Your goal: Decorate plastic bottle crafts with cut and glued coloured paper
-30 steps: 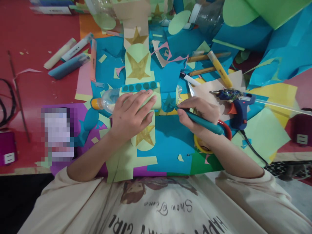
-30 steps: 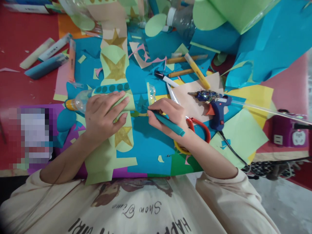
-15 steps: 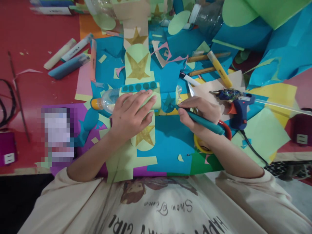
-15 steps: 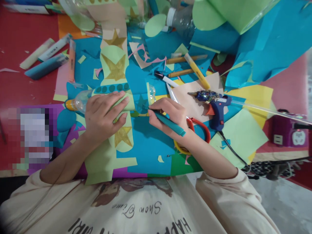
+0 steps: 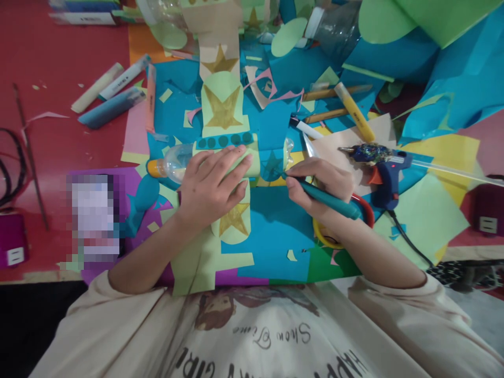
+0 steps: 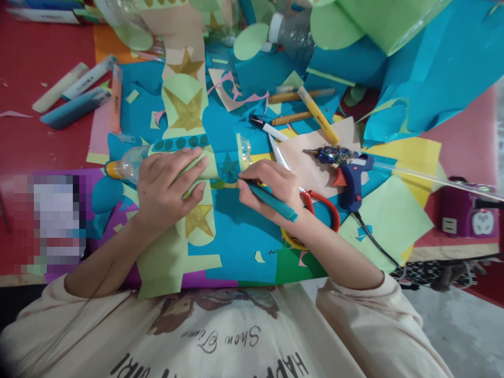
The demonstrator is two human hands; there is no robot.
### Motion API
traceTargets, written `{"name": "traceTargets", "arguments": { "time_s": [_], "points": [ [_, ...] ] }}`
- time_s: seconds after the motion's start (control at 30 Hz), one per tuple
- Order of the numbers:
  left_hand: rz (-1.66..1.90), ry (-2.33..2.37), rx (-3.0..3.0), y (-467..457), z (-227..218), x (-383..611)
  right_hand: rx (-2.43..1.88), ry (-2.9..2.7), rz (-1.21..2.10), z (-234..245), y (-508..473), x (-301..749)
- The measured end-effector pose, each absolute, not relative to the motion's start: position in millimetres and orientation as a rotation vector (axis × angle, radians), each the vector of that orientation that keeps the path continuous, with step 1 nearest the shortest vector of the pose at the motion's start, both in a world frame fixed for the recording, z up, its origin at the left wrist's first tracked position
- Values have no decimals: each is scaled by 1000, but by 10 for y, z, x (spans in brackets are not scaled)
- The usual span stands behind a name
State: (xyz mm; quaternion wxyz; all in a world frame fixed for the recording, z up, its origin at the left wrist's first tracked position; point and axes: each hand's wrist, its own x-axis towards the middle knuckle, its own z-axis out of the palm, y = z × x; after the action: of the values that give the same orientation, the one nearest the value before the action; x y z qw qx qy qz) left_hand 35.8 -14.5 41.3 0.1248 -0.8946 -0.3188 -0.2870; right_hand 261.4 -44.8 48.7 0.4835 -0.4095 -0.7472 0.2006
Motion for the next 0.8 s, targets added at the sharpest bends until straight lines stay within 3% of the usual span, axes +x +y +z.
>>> {"name": "traceTargets", "arguments": {
  "time_s": [0.4, 0.8],
  "points": [
    [-782, -982, -2646, -163, 388, 322, -1072, -1770, 270, 461, -457, 2619],
    [-770, -1134, -2847, -149, 328, 293, -992, -1851, 382, 486, -452, 2579]
  ]
}}
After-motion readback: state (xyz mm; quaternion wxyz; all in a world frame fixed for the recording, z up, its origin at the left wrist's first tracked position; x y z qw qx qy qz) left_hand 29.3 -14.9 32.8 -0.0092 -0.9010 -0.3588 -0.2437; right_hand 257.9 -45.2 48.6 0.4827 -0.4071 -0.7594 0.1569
